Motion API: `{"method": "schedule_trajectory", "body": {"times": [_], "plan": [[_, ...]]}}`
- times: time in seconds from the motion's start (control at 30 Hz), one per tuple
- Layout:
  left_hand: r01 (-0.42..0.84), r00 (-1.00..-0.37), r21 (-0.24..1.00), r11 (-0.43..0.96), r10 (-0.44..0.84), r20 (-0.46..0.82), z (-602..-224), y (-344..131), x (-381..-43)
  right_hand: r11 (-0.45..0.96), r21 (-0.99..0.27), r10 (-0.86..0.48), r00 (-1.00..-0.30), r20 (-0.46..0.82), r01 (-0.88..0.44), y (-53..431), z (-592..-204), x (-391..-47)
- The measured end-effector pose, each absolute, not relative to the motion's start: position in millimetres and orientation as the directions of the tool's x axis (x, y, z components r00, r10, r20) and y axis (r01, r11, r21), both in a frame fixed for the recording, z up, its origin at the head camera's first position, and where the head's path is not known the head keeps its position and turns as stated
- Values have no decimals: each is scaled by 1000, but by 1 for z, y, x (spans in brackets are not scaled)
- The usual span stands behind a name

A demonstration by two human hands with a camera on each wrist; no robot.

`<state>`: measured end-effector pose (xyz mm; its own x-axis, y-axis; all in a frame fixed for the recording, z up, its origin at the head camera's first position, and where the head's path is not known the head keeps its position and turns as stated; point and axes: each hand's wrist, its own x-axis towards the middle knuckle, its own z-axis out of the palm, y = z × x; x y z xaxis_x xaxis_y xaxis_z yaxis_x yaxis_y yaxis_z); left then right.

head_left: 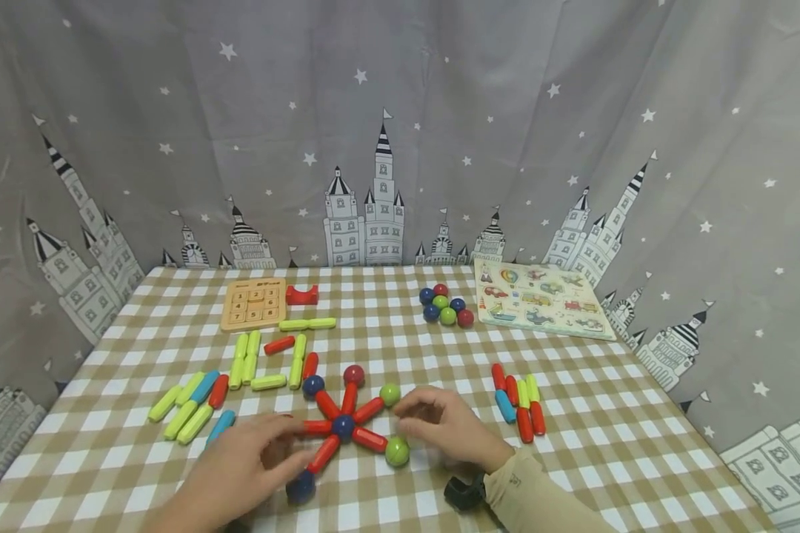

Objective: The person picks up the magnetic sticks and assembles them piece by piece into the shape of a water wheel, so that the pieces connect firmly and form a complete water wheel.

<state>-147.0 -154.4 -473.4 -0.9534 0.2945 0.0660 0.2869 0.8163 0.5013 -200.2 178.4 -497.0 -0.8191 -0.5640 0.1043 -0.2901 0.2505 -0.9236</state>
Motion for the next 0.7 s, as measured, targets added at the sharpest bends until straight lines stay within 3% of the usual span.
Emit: {"method": "schedule_trajectory", "body": {"times": [0.13,0.37,0.7], "plan": [[185,-982,479,858,140,127,-472,-159,-153,337,-893,-458,-881,122,-299,177,-504,-211],[166,-986,545,822,142,85,-483,-166,-161,417,-826,-553,-827,102,-380,170,-506,-219],[204,-978,658,725,176,109,-498,-150,-169,542,-771,-458,-887,64,-335,187,-498,-211]]}}
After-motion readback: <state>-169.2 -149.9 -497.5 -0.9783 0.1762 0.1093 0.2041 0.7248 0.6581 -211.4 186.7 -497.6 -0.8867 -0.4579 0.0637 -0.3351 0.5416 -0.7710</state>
